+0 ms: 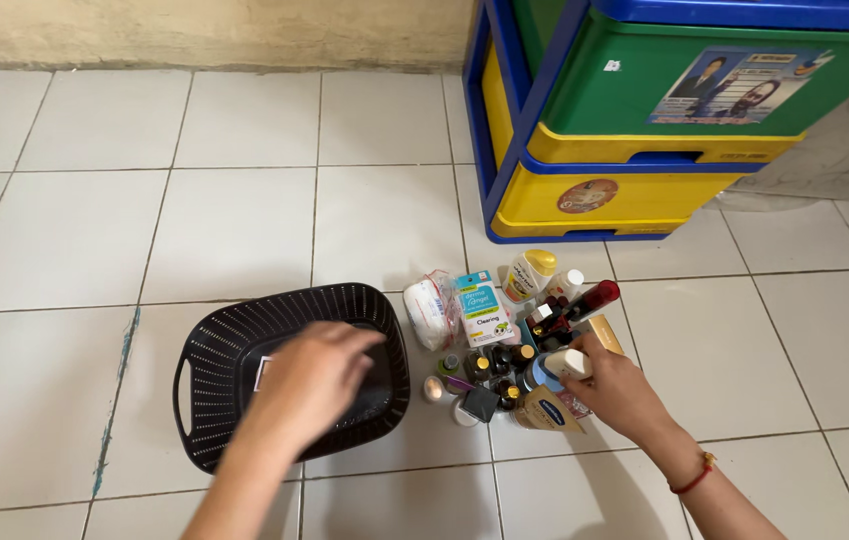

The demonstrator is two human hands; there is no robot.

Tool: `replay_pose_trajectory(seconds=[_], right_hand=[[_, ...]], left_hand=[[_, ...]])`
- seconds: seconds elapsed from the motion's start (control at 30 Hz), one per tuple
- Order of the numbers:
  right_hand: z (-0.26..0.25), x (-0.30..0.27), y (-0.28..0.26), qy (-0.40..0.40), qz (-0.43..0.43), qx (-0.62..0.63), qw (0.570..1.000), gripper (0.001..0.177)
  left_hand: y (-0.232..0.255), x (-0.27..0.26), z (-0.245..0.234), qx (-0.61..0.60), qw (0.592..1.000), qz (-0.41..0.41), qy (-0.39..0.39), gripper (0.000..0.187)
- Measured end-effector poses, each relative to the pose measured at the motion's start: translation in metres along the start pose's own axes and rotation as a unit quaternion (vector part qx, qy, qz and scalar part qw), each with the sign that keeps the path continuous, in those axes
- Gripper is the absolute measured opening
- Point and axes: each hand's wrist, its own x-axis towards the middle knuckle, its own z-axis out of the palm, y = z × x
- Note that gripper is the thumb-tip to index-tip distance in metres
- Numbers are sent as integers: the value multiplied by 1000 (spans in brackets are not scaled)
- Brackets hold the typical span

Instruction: The person empties a black plastic basket of cosmetics and toiletries onto the tiled floor, arranging the items in a neat pile. They then use a dark cloth to wipe the inside and outside of the basket.

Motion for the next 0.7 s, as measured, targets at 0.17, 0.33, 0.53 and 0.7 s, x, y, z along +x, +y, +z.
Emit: replay_pose_trajectory(seconds=[0.17,0.33,0.53,0.7], right_hand=[[-16,-6,-11,-47,21,4,999,88],[-52,-13,-33,-19,14,-37,999,106],[-77,-18,-55,23,27,48,998,101],[-79,-18,-62,27,22,64,997,96]], left_hand=[[-71,-13,-6,21,972,-231,48,30],[-123,-23,39,22,947,-321,17,60],[-149,-24,98,30,911,-401,-92,87],[-154,-22,127,63,907,-408,-82,64]])
